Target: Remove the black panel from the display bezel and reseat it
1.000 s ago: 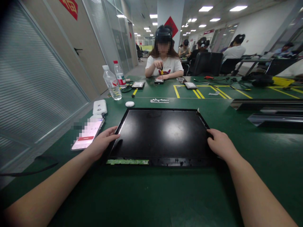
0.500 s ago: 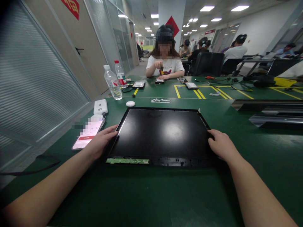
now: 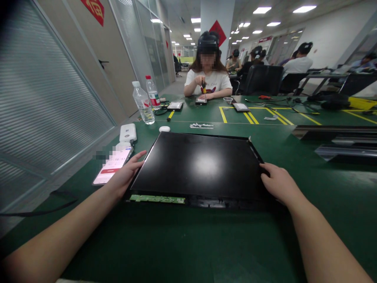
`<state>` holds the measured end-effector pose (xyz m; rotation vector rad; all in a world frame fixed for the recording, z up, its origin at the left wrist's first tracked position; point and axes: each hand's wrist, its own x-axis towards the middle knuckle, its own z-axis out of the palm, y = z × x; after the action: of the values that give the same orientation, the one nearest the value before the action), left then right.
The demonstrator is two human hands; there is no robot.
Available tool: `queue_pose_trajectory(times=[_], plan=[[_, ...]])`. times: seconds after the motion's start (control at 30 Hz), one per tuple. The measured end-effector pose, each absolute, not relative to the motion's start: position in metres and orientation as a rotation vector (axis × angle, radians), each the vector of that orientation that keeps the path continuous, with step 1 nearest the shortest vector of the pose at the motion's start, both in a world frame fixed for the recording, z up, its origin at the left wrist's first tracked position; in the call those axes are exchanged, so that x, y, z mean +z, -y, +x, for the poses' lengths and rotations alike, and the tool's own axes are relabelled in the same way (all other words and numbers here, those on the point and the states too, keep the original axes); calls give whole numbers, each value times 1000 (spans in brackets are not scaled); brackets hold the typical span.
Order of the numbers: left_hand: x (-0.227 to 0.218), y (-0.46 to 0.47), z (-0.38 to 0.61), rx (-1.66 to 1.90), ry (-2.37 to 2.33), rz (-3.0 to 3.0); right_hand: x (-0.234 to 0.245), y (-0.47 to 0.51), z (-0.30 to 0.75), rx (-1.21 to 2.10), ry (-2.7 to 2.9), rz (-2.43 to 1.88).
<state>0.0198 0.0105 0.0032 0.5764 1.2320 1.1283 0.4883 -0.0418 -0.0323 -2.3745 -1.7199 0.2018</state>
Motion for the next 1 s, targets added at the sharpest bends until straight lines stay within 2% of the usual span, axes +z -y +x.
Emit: queue_pose_trajectory(times=[1.0], plan=[[15, -7, 12, 992, -1233, 766, -24, 42, 486, 214, 1682, -2446]])
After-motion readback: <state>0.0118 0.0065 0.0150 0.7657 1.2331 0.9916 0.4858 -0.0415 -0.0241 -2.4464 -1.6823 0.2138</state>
